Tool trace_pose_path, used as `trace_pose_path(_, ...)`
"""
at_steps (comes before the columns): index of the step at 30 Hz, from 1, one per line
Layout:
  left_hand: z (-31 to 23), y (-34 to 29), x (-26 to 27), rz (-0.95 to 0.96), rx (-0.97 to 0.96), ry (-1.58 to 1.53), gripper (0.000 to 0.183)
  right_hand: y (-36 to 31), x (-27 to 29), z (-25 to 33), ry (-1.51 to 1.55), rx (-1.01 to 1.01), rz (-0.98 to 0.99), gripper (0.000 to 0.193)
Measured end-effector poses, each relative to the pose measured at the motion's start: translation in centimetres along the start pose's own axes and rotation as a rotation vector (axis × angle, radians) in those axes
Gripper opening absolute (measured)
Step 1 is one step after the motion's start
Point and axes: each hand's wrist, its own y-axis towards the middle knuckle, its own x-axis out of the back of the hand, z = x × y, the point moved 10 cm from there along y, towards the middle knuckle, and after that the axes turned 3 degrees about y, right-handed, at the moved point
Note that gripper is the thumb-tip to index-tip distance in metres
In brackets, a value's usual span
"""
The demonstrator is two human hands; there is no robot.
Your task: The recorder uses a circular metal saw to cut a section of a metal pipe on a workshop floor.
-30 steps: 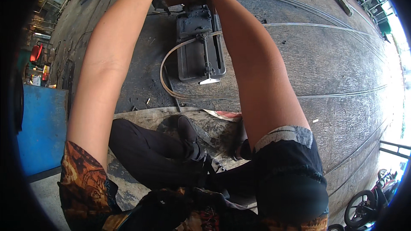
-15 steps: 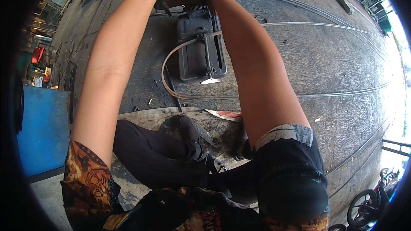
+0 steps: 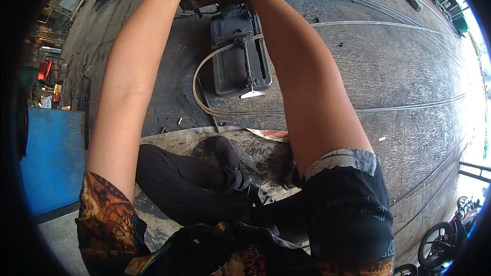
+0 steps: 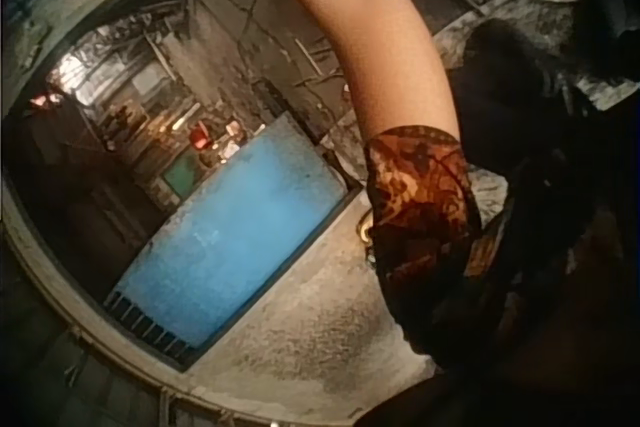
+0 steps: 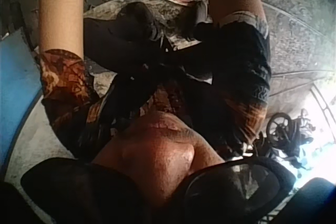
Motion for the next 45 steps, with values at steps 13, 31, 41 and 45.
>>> trace_pose_path(13, -0.2, -0.6, 0.8, -0.17, -0.064, -0.016, 0.028, -0.4, 1.0, -1.0, 0.082, -0.146, -0.034, 0.057)
trace_pose_path(31, 13.2, -17.1, -0.1, -0.884, -0.758, 0.685, 0.053, -17.8, 2.8, 1.3, -0.01, 0.156, -0.226, 0.071)
trace_pose_path(41, 25.4, -21.9, -5.1, -0.609, -0.695, 0.988, 0.053, -32.6, -3.9, -0.4, -0.003, -0.077, 0.188, 0.049)
trace_pose_path(45, 24.2, -21.3, -5.0, -0.601, -0.652, 1.023, 0.051, -31.3, -5.0, 0.3, -0.016, 0.003, 0.156, 0.048)
